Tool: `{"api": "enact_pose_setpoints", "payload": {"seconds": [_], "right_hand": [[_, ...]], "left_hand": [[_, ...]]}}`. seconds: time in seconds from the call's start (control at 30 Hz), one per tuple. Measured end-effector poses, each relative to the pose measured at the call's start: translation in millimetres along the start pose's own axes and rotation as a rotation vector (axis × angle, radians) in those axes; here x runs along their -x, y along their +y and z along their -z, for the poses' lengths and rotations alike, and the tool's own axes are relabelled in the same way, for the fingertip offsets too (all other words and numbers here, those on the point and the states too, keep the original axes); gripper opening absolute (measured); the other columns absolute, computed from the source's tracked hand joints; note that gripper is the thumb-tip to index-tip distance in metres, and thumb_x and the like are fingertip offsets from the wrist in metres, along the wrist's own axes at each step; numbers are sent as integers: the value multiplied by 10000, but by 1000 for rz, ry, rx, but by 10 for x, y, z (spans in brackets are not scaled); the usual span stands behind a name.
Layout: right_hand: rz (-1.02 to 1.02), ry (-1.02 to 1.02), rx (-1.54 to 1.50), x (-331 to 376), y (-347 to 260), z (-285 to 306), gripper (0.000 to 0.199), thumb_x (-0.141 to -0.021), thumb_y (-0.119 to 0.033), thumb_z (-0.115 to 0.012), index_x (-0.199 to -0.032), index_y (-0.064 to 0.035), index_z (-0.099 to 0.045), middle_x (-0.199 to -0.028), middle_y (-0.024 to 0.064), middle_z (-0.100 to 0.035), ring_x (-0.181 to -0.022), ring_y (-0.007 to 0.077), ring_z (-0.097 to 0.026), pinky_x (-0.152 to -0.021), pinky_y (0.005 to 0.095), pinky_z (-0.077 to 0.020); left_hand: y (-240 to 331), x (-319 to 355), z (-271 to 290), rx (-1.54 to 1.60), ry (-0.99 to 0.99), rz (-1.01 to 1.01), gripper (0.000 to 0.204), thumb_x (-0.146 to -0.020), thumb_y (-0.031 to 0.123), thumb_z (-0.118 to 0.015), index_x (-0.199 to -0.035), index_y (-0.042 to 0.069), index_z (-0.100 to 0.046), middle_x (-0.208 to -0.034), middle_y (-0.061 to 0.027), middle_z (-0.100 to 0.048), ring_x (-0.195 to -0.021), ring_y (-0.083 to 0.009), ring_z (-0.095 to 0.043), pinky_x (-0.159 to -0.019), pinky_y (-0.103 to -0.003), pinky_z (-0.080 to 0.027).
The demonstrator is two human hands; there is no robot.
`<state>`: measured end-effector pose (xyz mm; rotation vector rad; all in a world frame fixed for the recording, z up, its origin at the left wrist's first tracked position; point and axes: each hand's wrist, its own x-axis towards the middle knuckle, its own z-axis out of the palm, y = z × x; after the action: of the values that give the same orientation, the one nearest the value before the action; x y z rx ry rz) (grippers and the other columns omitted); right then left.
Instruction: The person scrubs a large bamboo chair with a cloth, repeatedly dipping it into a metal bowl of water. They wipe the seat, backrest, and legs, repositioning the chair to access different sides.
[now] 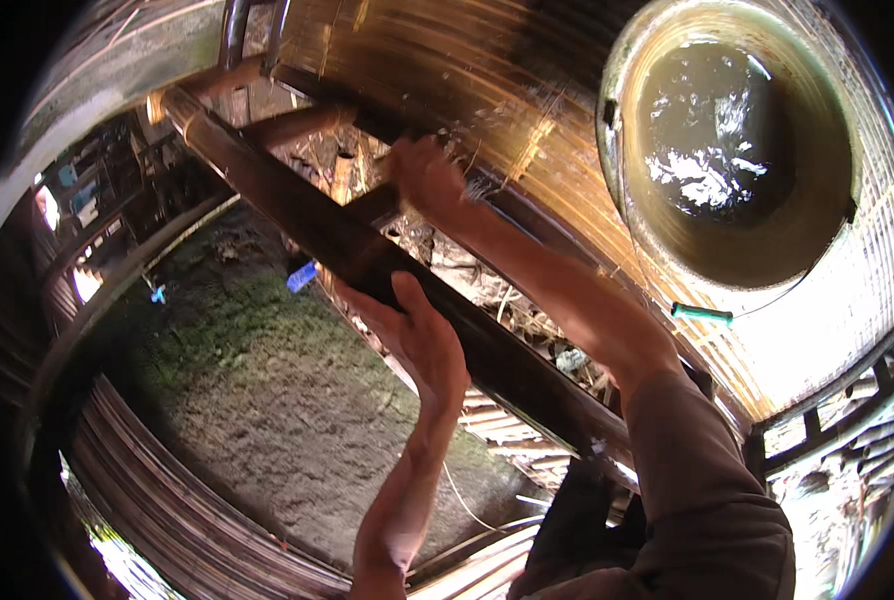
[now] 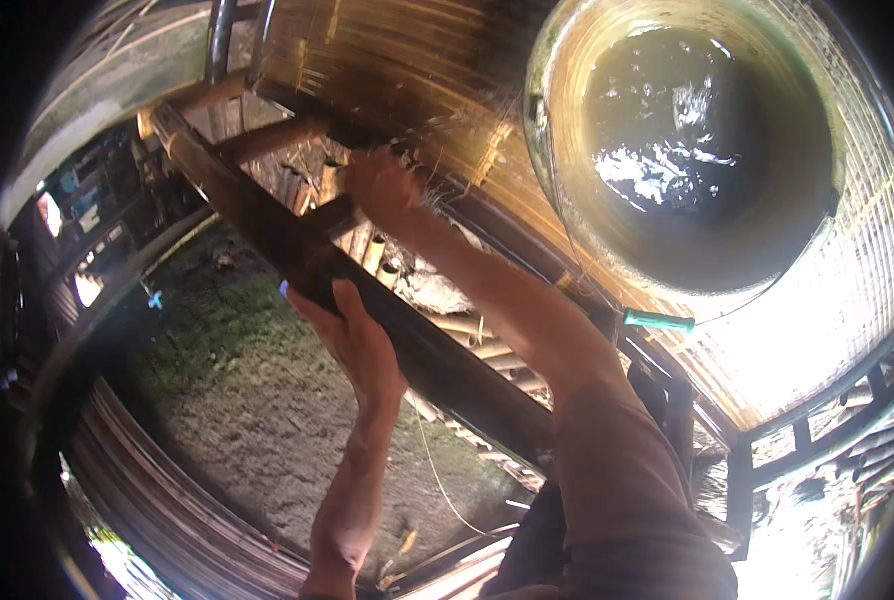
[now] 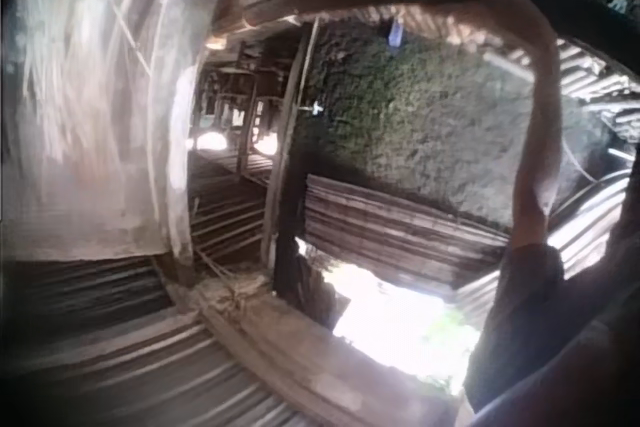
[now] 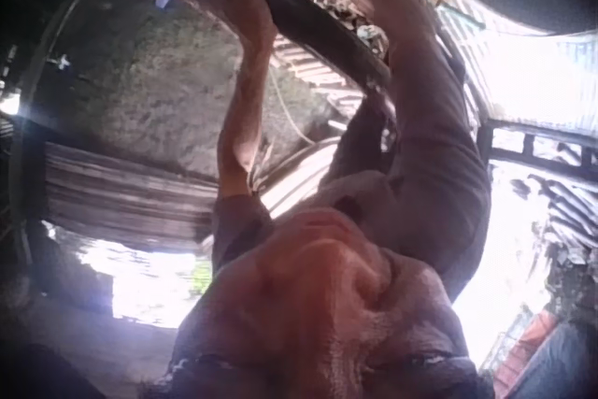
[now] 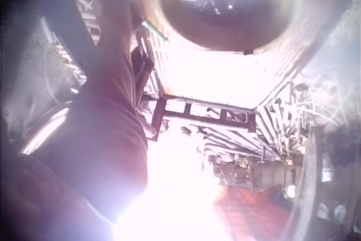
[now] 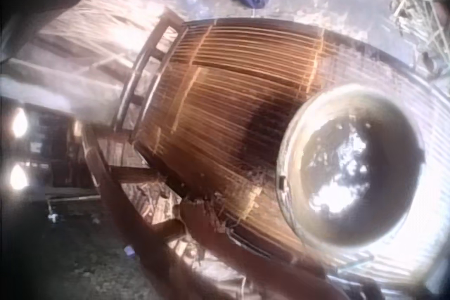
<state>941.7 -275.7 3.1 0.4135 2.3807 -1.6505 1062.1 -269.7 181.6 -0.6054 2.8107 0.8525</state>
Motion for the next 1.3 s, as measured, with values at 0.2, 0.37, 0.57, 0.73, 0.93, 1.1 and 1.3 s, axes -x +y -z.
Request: {"api": "enact_pose_setpoints", "payload": {"seconds": [0.2,0.37,0.57,0.73,0.93,1.1,1.3], "right_hand": [[221,163,14,42,77,-18,143,-888,-189,-574,-994,-107,-620,-942,167,-604,-847,340,-633,-706,470,-524],[229,33,283,423,-30,-51,161,-925,-176,-526,-1015,-100,-635,-955,183,-646,-819,387,-681,-733,567,-547],[-112,-143,-309,367,907,849,305,-939,-309,-516,-1171,-116,-562,-1127,180,-626,-1060,275,-607,-831,447,-525],[-627,-331,-1087,1208,166,1567,839,-911,-698,-387,-1548,-189,-193,-1584,181,-154,-1454,361,-155,-1128,574,-183],[-498,-321,-1951,1275,-303,1835,533,-898,-494,-588,-1251,-95,-583,-1103,117,-675,-983,301,-662,-971,570,-481],[-118,-111,-1945,1490,-533,2674,482,-957,-383,-514,-1234,11,-521,-1087,215,-646,-857,355,-687,-647,432,-634],[88,626,-1882,2756,-201,3198,519,-978,-398,-477,-1301,8,-494,-1208,201,-598,-1012,365,-619,-732,437,-606]], "left_hand": [[-35,-35,-9,-31,16,-85,702,-1040,300,-420,-1537,18,-11,-1555,-196,-190,-1401,-294,-277,-1174,-401,-187],[-33,-67,-32,-139,122,-25,702,-1037,322,-417,-1519,-22,-39,-1473,-256,-259,-1329,-344,-343,-1096,-434,-280],[-58,-43,-62,-96,144,-175,695,-1021,348,-419,-1511,2,-68,-1207,-295,-434,-996,-403,-512,-830,-520,-417],[-401,-143,-12,-335,223,-47,704,-1010,340,-418,-1525,23,-58,-1159,-389,-439,-917,-441,-589,-699,-470,-518],[-20,-133,-35,-333,198,13,712,-1005,329,-417,-1515,-17,-60,-1149,-388,-440,-882,-493,-584,-697,-512,-530],[-124,-126,8,-150,206,-24,743,-999,336,-427,-1511,-38,-40,-1169,-415,-406,-931,-523,-546,-774,-535,-499],[-323,-57,197,135,44,-379,925,-951,554,-499,-1511,-47,-74,-1202,-365,-370,-1069,-499,-480,-883,-524,-445]]}}
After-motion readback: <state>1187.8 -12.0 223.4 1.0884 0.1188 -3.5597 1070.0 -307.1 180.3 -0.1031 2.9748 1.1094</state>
